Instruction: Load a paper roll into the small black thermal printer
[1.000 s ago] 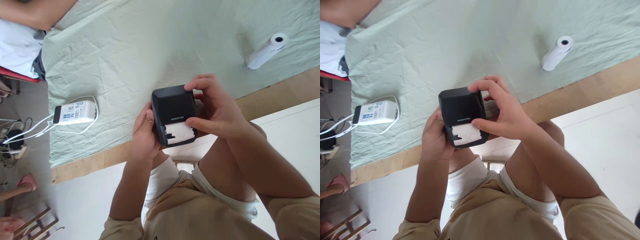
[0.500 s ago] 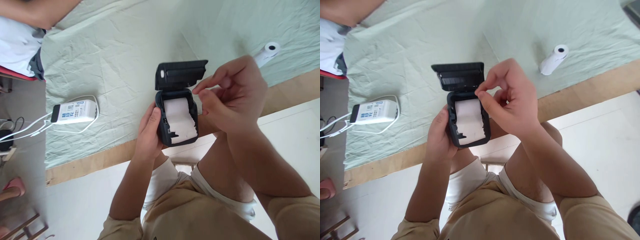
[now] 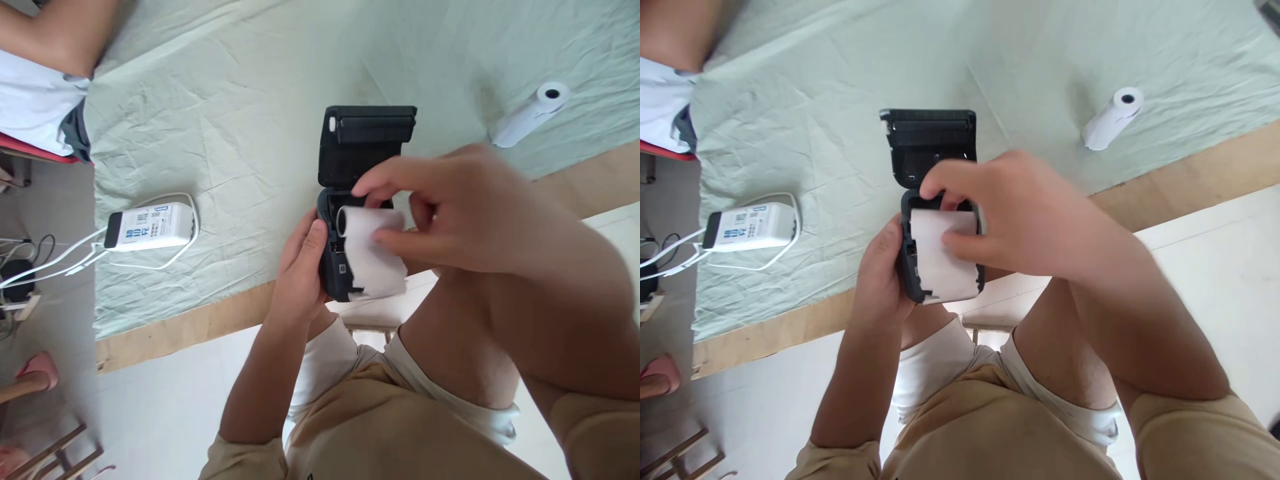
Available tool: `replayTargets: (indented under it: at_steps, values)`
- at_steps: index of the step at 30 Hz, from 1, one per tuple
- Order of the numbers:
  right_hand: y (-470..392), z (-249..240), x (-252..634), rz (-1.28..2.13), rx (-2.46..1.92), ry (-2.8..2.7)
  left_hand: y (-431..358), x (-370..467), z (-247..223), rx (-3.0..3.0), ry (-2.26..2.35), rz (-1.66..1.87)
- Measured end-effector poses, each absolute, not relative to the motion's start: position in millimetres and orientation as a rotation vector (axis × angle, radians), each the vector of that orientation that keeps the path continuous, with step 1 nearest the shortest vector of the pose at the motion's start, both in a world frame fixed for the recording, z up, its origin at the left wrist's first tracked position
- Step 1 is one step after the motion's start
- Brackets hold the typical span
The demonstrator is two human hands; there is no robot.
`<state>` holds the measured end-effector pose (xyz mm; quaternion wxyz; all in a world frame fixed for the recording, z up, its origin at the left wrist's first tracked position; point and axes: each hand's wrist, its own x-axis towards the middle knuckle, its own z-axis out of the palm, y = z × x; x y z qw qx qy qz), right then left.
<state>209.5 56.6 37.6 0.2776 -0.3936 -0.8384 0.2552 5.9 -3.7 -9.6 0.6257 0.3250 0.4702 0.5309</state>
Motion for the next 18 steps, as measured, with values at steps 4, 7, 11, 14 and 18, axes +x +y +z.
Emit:
replayTargets:
  at_steps: [4,7,11,14,18]
  values:
    - [62,26,231,0.731,-1.125,-1.511,-3,7,-8,0.698,1.118,1.216]
    - [73,1,243,0.826,-1.199,-1.394,-3,7,-6,0.678,1.095,1.203]
    - [79,-19,250,0.537,-1.346,-1.708,-2,7,-6,0.703,1.078,1.22]
    - [81,-23,253,0.36,-1.391,-1.908,-2,6,-7,0.716,1.08,1.22]
    - [84,-27,256,0.353,-1.481,-1.938,-1,6,-7,0.717,1.104,1.21]
